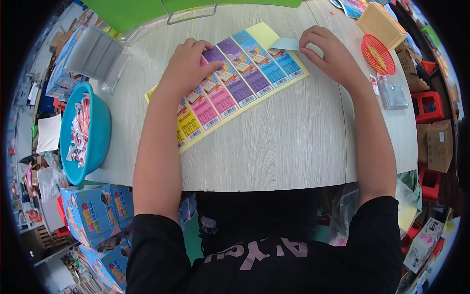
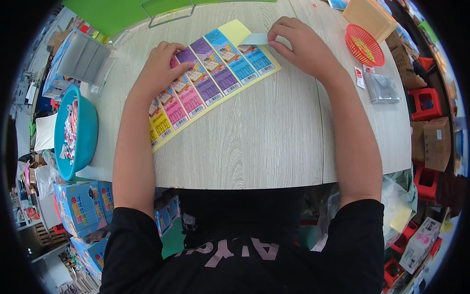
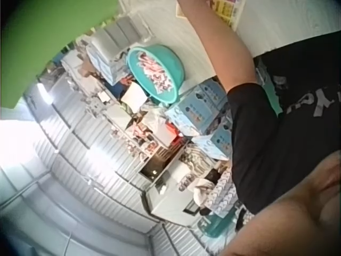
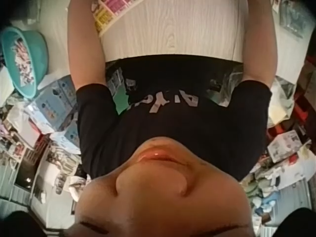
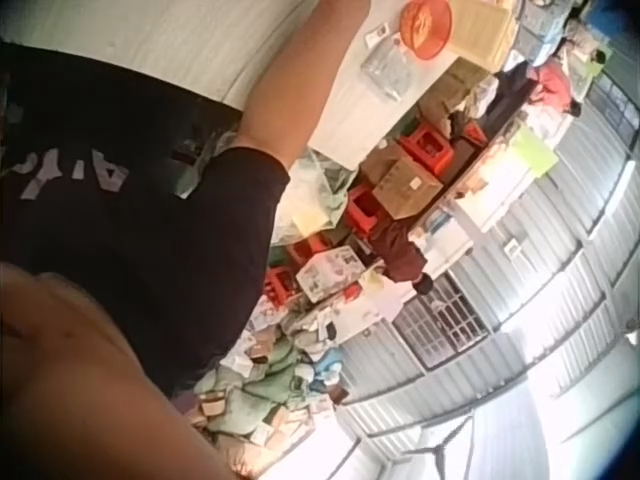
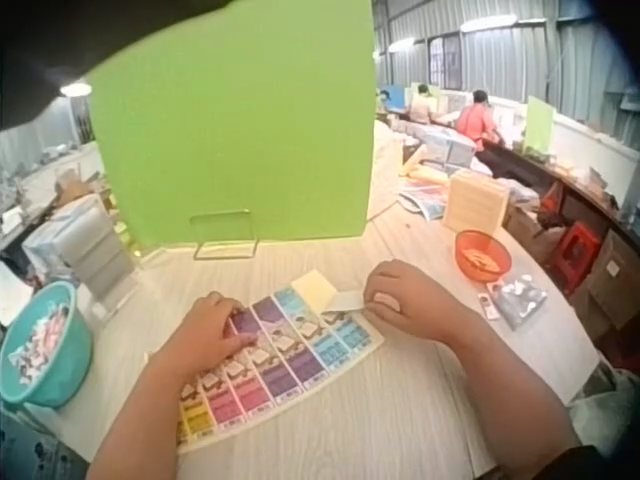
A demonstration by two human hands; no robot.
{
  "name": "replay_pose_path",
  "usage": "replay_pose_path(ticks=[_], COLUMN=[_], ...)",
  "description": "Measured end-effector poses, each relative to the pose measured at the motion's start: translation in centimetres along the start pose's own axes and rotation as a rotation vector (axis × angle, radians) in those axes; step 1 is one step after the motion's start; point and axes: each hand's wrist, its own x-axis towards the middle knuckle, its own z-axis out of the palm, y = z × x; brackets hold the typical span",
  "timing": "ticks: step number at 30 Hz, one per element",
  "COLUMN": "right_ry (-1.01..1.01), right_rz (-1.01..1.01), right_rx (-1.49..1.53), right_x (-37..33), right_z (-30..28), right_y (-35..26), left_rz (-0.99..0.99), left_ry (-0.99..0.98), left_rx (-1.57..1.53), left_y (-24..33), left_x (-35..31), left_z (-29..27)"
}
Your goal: Remove the excess waste material from a sheet of printed toy labels.
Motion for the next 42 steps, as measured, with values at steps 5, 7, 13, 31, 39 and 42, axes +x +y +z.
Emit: replay_pose_path(ticks=[5, 7, 13, 31, 39, 42], right_ry=[0.044, 0.061, -0.146, -0.301, -0.395, -0.399], right_rz=[0.004, -0.016, -0.02, 0.076, 0.126, 0.158], right_rx=[0.004, 0.022, 0.036, -0.031, -0.049, -0.078], right_x=[0.1, 1.1, 4.5, 3.3, 4.1, 4.4], right_z=[0.0, 0.5, 1.8, 4.3, 4.7, 5.1], right_y=[-0.1, -0.3, 0.1, -4.5, -4.5, -3.9], left_rz=[0.088, 0.192, 0.388, 0.144, 0.201, 0.269], left_ry=[0.011, -0.028, -0.179, -0.046, -0.015, -0.014], left_rx=[0.007, -0.035, -0.207, -0.127, -0.137, -0.148], left_y=[0.9, 1.3, 4.6, -1.0, -1.4, -0.8], left_x=[-0.5, -0.4, 0.0, 1.2, 0.8, 1.0], left_z=[0.2, 0.5, -0.3, -0.2, 0.3, 0.3])
